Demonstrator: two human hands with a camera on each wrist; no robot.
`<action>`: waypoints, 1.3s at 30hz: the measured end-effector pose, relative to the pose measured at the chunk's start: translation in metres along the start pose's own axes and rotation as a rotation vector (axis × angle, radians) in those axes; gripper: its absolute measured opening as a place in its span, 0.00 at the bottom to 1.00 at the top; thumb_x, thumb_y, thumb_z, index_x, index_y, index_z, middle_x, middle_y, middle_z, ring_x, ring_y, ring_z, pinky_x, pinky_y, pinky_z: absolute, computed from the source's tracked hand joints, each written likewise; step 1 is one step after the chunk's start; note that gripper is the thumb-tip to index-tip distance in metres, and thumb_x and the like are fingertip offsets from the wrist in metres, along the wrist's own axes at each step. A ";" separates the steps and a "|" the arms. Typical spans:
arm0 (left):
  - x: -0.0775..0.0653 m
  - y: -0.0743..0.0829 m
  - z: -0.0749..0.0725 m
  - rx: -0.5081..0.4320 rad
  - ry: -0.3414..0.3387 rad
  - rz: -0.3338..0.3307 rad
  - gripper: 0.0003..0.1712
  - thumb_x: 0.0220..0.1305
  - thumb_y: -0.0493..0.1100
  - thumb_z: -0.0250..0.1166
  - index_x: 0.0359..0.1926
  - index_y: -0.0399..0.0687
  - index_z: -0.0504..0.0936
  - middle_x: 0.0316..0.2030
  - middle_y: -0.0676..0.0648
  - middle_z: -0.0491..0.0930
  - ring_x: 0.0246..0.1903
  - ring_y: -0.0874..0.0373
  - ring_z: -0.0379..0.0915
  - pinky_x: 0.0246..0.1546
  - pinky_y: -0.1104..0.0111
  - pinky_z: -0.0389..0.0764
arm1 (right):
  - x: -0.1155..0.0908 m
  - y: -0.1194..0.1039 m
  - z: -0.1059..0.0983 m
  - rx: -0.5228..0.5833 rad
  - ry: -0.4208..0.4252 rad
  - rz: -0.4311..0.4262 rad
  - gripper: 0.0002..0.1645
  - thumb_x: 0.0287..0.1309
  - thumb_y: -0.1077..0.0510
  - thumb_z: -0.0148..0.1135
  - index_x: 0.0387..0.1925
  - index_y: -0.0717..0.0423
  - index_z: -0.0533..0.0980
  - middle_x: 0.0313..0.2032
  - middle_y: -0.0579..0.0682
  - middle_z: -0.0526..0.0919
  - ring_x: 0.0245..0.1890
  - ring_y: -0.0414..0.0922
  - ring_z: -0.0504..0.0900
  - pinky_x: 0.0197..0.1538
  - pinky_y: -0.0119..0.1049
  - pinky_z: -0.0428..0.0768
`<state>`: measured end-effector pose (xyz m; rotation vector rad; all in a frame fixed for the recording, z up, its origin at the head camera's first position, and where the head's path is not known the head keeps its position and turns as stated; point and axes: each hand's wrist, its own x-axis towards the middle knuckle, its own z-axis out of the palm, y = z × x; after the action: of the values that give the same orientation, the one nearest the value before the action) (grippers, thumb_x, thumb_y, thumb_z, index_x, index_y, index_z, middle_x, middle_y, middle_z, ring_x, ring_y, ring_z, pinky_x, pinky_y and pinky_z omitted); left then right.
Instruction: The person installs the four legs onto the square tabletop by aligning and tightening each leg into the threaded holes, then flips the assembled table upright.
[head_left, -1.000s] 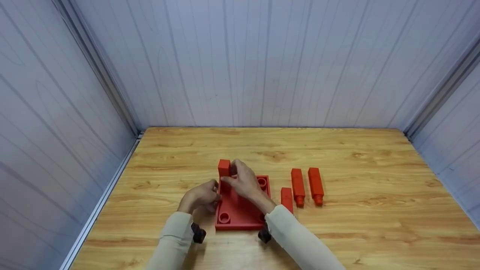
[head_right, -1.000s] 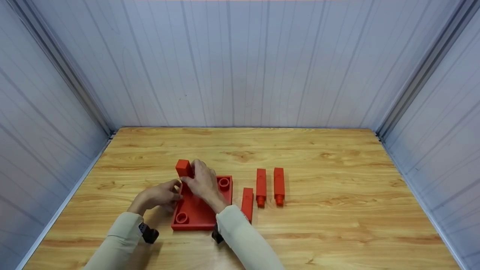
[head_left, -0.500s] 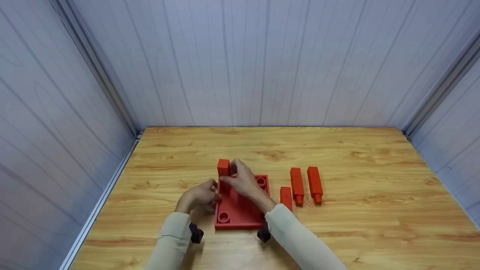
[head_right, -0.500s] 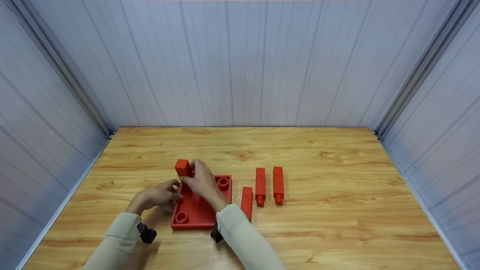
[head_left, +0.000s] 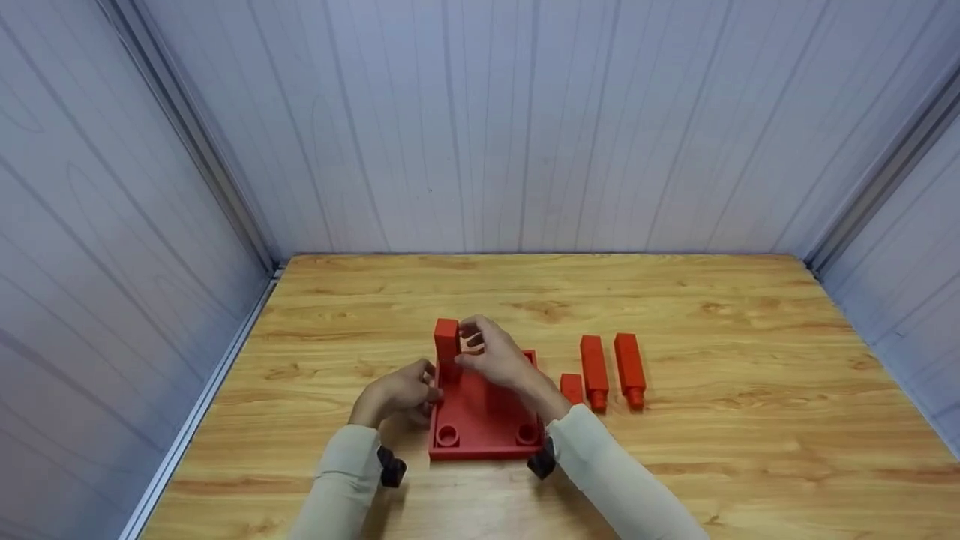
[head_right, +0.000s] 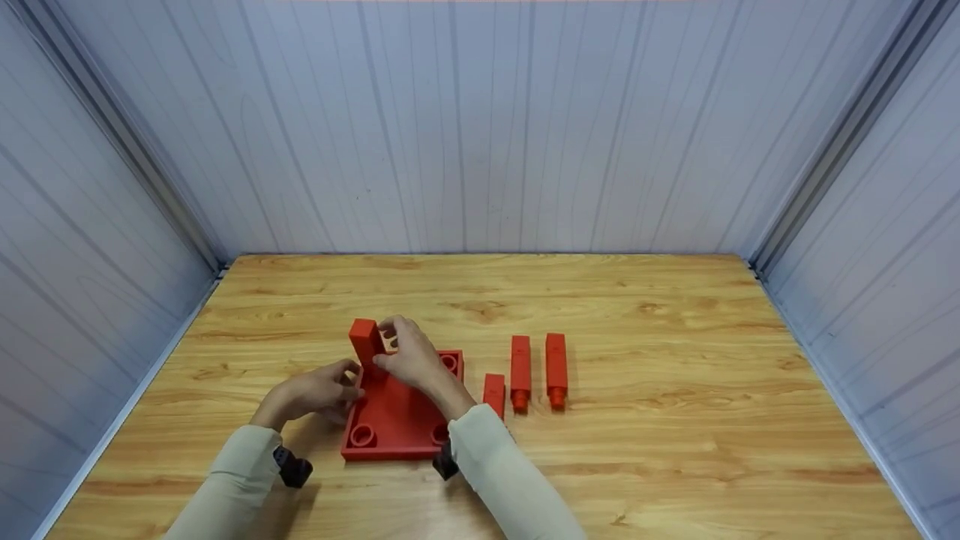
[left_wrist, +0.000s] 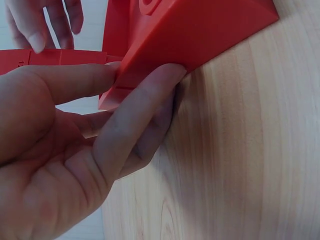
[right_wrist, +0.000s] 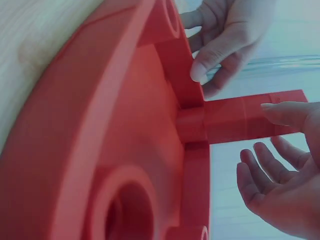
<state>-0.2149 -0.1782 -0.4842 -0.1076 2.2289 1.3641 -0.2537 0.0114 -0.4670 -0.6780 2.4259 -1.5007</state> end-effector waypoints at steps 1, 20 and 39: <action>0.000 0.000 0.000 0.001 -0.001 0.000 0.15 0.66 0.34 0.56 0.52 0.39 0.66 0.39 0.39 0.72 0.30 0.52 0.75 0.30 0.59 0.85 | -0.001 0.000 -0.002 0.002 0.001 -0.001 0.28 0.59 0.61 0.64 0.60 0.57 0.67 0.55 0.57 0.73 0.54 0.53 0.73 0.56 0.47 0.75; -0.003 0.002 -0.001 0.002 -0.010 0.000 0.18 0.67 0.35 0.56 0.55 0.40 0.65 0.41 0.39 0.71 0.30 0.52 0.76 0.31 0.59 0.85 | -0.030 0.019 -0.040 0.054 0.082 -0.067 0.24 0.60 0.61 0.62 0.57 0.59 0.69 0.53 0.57 0.75 0.53 0.60 0.74 0.56 0.50 0.75; -0.003 -0.001 -0.001 -0.012 -0.005 0.011 0.17 0.66 0.35 0.56 0.54 0.39 0.65 0.41 0.39 0.70 0.32 0.51 0.75 0.32 0.59 0.84 | -0.066 0.027 -0.071 0.075 0.193 -0.002 0.23 0.62 0.60 0.60 0.58 0.60 0.69 0.54 0.59 0.74 0.54 0.56 0.73 0.58 0.52 0.72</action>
<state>-0.2126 -0.1796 -0.4833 -0.0967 2.2204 1.3822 -0.2324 0.1090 -0.4622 -0.5430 2.4909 -1.7213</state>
